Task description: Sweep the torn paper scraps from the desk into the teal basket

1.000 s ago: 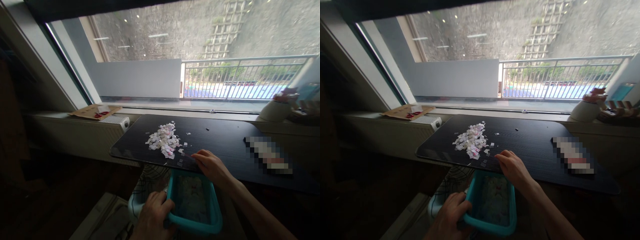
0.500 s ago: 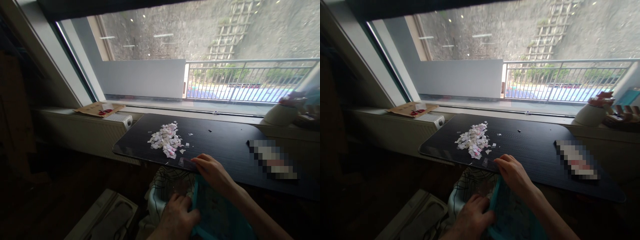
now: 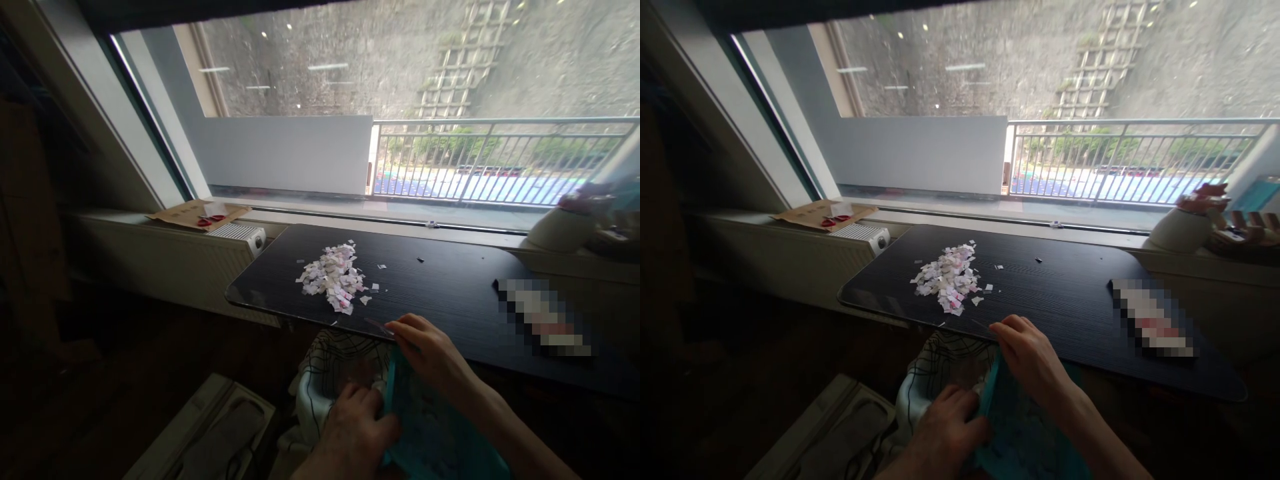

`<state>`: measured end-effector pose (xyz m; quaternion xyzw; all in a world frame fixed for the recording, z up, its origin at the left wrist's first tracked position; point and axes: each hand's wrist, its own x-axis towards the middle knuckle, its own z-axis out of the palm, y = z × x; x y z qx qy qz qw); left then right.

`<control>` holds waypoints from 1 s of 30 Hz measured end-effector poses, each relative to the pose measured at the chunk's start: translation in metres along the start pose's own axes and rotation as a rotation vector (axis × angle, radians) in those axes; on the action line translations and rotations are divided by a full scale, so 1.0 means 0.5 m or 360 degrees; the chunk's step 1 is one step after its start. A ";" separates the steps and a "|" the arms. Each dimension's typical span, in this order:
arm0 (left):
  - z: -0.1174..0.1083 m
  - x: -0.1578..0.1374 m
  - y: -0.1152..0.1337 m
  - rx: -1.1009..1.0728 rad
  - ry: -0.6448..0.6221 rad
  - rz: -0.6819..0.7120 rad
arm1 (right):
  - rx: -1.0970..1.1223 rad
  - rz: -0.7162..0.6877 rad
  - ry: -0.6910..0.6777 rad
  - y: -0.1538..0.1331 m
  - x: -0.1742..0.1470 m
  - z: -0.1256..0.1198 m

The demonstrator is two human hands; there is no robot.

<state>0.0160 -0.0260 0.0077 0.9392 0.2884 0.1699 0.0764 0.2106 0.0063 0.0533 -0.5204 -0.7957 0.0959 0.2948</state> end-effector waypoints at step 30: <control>-0.010 -0.068 -0.039 -0.0122 0.0135 -0.0171 | -0.0297 0.0374 -0.0143 0.010 0.073 -0.057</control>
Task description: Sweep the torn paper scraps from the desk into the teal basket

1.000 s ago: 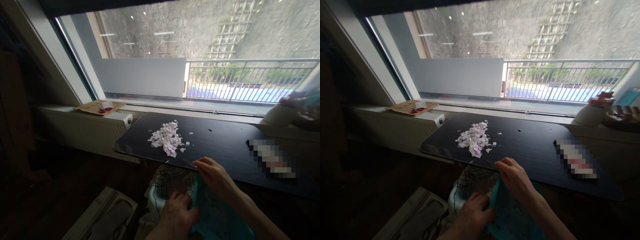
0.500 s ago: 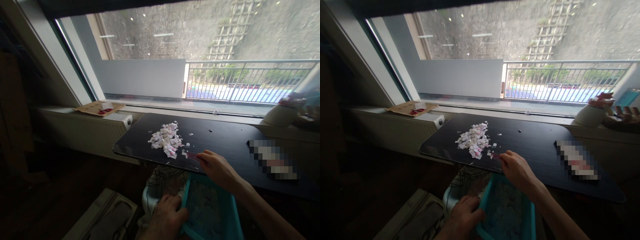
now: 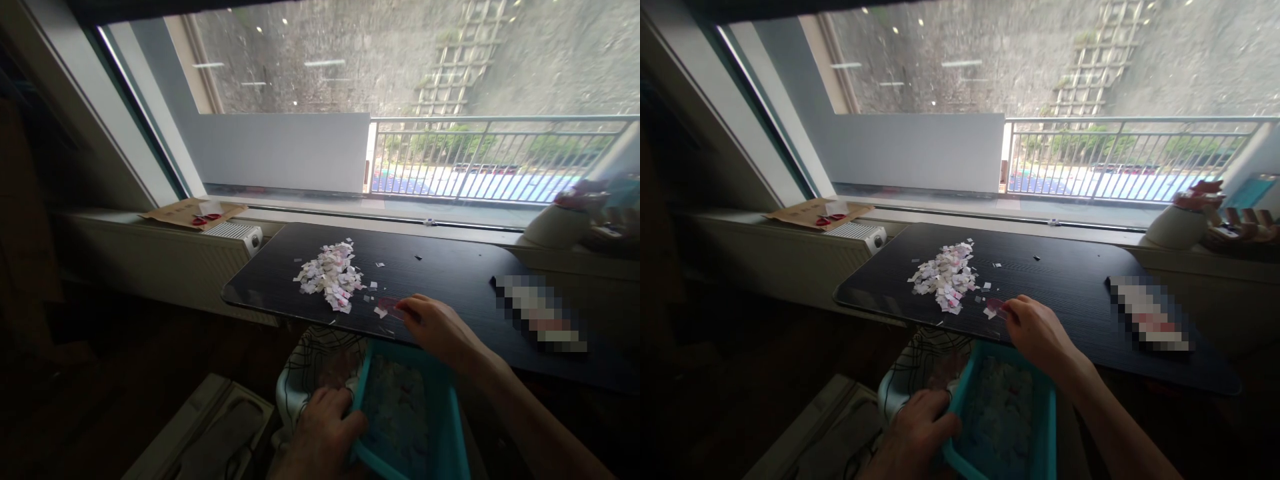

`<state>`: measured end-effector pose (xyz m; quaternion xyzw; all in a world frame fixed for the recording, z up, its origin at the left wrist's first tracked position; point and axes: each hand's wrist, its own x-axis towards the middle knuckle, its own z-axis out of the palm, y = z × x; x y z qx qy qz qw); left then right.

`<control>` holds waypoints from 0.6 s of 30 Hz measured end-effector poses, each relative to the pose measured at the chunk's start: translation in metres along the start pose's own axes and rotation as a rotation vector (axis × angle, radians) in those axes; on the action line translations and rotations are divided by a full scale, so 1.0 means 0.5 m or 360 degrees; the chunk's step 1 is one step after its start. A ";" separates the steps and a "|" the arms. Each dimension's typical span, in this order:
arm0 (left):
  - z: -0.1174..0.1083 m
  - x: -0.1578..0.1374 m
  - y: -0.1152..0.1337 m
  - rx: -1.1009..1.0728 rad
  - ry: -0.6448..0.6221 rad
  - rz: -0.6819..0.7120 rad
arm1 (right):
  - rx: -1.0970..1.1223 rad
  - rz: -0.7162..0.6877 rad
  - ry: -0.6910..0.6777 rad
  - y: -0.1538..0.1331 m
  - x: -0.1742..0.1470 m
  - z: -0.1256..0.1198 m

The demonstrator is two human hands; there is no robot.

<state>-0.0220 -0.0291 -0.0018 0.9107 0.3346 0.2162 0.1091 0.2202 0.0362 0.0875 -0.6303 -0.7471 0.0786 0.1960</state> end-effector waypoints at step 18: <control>-0.008 0.007 0.012 -0.0014 -0.0028 0.0022 | -0.0034 0.0135 -0.0046 0.018 -0.029 -0.030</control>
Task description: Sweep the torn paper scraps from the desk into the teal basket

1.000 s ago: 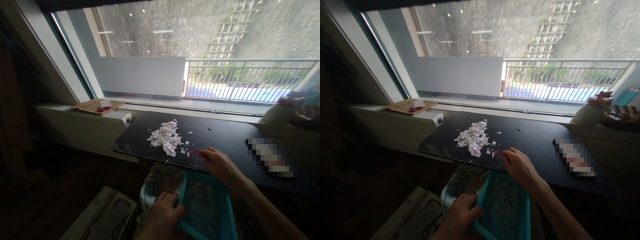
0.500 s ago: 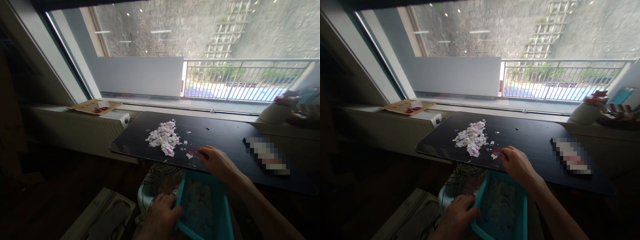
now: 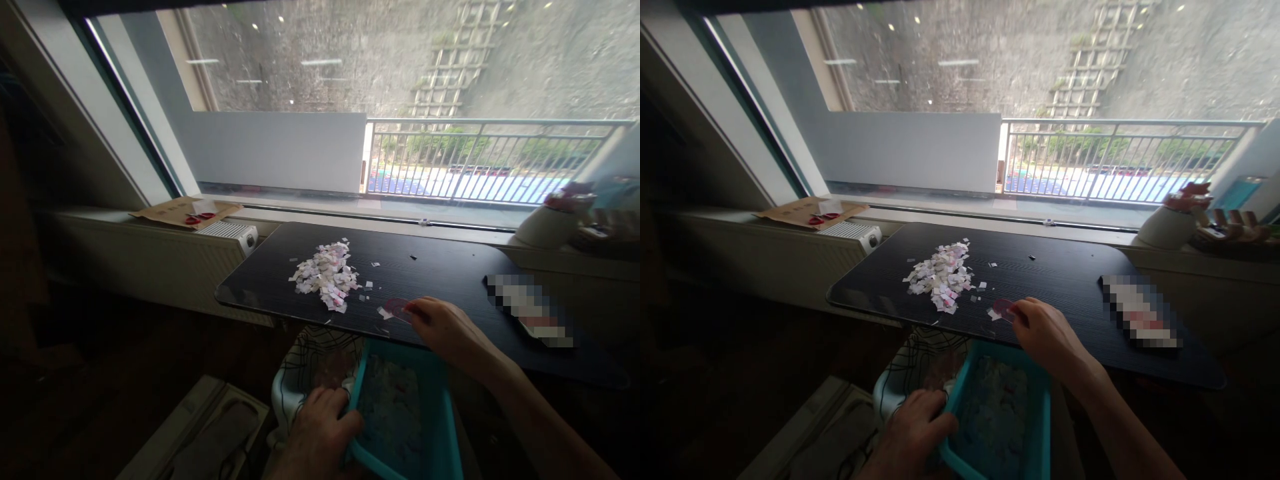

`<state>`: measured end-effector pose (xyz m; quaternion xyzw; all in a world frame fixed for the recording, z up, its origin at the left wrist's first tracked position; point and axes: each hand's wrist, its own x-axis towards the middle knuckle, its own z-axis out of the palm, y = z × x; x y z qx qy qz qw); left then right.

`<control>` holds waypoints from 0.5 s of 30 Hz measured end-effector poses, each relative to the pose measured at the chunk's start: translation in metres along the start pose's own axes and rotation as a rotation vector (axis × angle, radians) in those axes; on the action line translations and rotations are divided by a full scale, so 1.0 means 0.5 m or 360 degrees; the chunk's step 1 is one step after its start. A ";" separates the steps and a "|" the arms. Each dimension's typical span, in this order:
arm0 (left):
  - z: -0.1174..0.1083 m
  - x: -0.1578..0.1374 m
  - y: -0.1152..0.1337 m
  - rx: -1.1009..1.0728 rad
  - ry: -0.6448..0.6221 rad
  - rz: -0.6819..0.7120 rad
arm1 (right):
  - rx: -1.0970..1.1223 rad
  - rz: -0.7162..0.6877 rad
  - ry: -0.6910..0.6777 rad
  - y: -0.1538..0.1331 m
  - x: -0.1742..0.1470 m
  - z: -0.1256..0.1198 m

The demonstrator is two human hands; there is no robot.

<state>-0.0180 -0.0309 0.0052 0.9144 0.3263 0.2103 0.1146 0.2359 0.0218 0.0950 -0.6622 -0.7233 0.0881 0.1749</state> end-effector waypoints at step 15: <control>0.010 0.003 0.002 0.0077 -0.0036 -0.0059 | 0.0038 -0.0046 -0.0006 -0.011 0.042 0.005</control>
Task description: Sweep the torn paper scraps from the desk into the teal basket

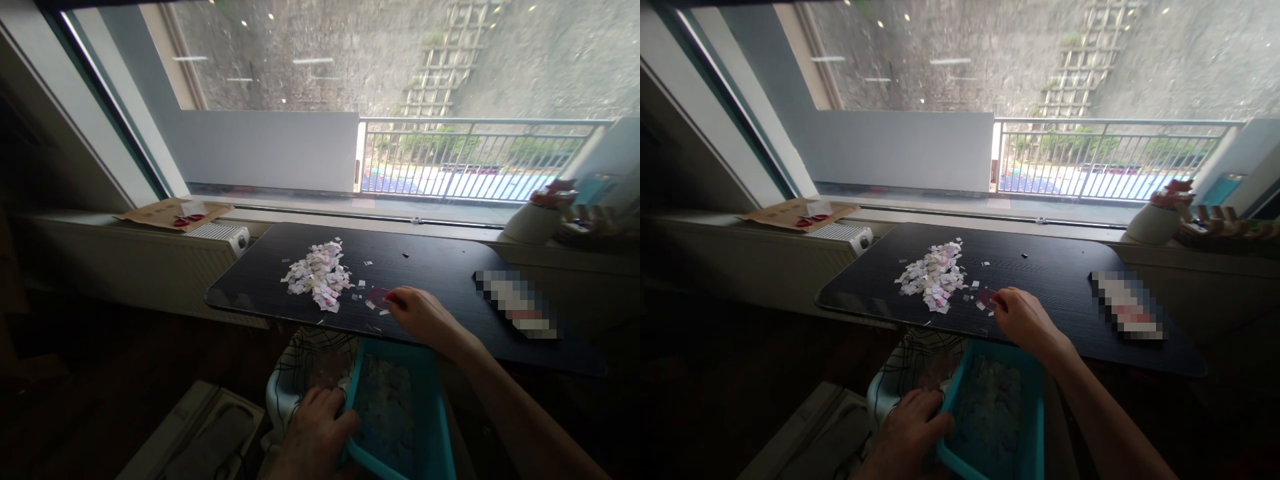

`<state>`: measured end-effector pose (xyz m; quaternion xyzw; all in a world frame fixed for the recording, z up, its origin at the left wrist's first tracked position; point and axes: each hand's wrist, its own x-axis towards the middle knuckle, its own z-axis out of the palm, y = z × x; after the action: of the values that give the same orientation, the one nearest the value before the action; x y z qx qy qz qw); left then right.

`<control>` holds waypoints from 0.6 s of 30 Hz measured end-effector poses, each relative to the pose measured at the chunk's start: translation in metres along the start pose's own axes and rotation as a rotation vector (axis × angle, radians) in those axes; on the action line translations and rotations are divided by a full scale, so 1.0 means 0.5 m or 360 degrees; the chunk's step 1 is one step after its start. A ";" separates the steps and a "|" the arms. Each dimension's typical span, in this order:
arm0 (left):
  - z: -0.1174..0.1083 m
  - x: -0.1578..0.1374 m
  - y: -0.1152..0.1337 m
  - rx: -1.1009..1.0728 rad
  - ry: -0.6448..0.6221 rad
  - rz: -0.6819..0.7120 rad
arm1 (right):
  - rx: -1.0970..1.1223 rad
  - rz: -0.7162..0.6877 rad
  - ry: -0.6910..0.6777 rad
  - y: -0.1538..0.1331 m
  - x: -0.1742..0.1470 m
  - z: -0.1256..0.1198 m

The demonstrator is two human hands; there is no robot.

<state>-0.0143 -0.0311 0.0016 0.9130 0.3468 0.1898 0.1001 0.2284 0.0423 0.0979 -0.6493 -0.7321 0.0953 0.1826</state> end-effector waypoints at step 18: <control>0.005 -0.001 0.001 -0.0017 0.0047 0.0006 | -0.0146 0.0101 -0.0028 0.005 -0.025 -0.028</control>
<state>-0.0133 -0.0320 -0.0009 0.9103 0.3454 0.2055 0.0994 0.2375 0.0291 0.1078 -0.6790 -0.7164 0.0732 0.1429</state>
